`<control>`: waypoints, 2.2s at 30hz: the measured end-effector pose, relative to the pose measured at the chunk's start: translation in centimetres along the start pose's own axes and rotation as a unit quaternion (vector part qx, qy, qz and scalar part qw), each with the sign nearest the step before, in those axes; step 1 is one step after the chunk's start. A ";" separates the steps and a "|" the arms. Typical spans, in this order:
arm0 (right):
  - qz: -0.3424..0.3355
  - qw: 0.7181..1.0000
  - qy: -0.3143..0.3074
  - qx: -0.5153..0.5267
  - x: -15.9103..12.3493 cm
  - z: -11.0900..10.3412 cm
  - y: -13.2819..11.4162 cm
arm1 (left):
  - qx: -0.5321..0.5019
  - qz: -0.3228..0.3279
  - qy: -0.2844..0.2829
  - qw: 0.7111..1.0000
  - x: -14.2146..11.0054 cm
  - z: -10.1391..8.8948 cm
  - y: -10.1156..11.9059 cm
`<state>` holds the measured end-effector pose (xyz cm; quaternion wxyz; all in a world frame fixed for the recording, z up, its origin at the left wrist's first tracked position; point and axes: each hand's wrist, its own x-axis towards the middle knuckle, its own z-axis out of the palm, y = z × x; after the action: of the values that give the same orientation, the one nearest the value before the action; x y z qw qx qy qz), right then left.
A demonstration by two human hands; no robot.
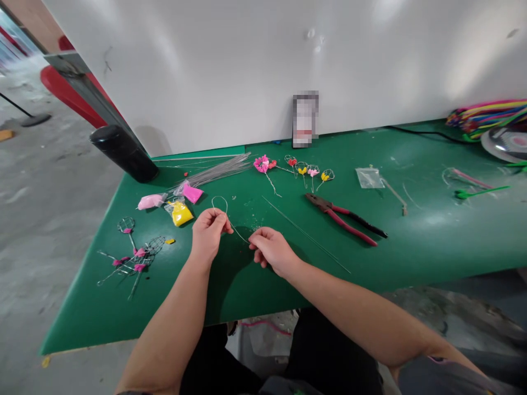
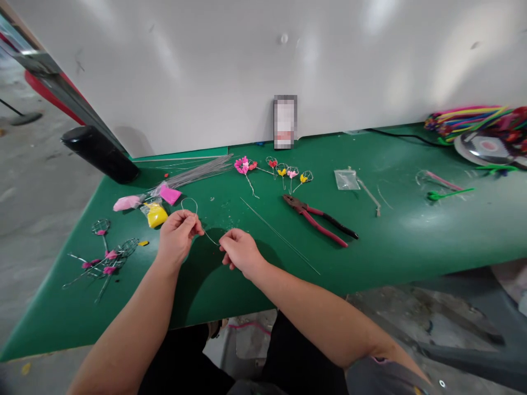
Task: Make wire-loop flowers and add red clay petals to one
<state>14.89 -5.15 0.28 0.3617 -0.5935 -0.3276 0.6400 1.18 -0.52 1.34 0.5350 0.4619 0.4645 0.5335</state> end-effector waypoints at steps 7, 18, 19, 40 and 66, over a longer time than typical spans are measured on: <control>-0.219 0.925 0.055 -0.306 -0.2 -0.9 0.2 | 0.065 0.023 0.003 0.998 -0.1 0.1 -0.5; 0.013 0.973 -0.144 0.178 -0.3 -0.8 0.0 | 0.013 0.013 0.024 1.000 0.0 0.0 -0.2; 0.023 0.965 -0.152 0.211 -0.4 -0.8 0.0 | 0.009 0.013 0.022 1.000 0.0 0.0 -0.2; 0.085 0.914 -0.293 0.269 -0.7 -0.3 1.4 | 0.035 0.004 -0.072 0.997 -0.5 0.2 -0.3; 0.117 0.887 -0.344 0.286 -0.3 -0.2 2.6 | 0.036 0.028 -0.097 0.994 -0.3 -0.2 -0.6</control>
<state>14.93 -6.77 -1.75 0.3030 -0.2408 -0.1624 0.9077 1.09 -0.85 0.69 0.5456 0.5435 0.4160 0.4837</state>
